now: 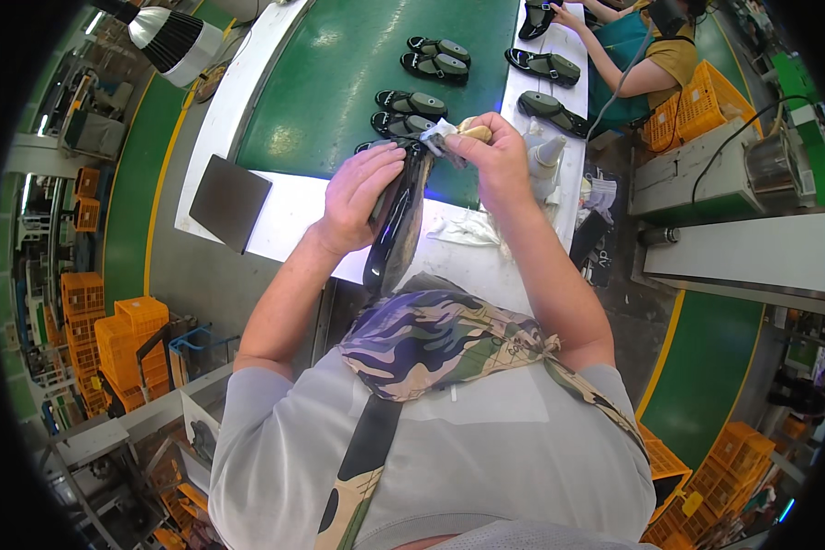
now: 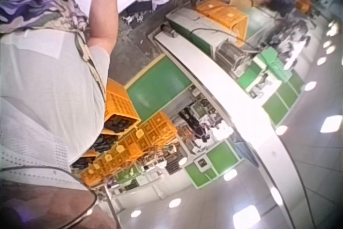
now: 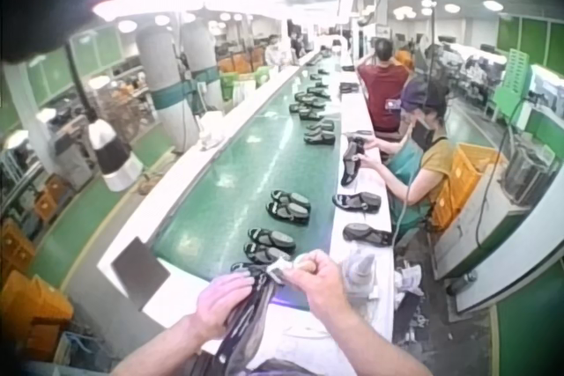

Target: Cleaning and inspecting high-heeled shoes on a factory production line.

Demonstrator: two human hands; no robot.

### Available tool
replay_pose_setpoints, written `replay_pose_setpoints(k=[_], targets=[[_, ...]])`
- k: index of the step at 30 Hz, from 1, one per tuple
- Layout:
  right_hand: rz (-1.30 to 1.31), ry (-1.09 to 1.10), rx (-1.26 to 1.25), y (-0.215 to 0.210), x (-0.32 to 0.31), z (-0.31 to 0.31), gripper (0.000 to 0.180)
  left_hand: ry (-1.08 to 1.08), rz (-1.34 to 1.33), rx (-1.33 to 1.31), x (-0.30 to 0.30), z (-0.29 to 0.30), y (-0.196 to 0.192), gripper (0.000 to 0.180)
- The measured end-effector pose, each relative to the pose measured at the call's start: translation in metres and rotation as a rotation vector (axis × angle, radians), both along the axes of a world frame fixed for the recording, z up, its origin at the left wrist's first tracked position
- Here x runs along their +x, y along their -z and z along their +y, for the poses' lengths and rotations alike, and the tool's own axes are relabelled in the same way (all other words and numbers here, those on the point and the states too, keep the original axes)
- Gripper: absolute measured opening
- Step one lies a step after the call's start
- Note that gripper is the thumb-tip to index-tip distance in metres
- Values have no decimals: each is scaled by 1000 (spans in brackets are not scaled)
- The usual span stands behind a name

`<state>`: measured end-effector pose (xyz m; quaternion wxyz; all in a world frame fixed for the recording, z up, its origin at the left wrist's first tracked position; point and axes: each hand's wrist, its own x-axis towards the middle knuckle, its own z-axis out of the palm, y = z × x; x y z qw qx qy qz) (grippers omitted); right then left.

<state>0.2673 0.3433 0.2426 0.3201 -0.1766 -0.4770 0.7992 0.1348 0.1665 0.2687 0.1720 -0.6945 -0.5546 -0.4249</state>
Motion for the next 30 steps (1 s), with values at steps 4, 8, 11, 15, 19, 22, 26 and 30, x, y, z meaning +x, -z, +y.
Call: replay_pose_setpoints(k=[4, 8, 11, 15, 19, 22, 26, 30], targets=[[40, -57, -34, -2, 4, -10, 22, -18, 4, -20, -2, 1, 3, 42], [56, -64, -79, -10, 7, -21, 20, -55, -4, -18, -5, 3, 9, 42], [73, -83, -94, -13, 9, -26, 20, -74, 3, -24, -8, 3, 13, 43], [66, -72, -62, -18, 11, -30, 20, -100, -19, -32, -7, 5, 14, 44], [53, -63, -27, -21, 12, -32, 20, -150, -45, -76, -8, 6, 20, 47], [33, -93, 19, -23, 15, -31, 21, -189, -73, -127, -8, 6, 24, 50], [-2, -111, 77, -27, 16, -34, 21, -237, -125, -204, -6, 6, 26, 56], [30, -85, 117, -36, 14, -40, 18, -265, -149, -250, -6, 7, 30, 60]])
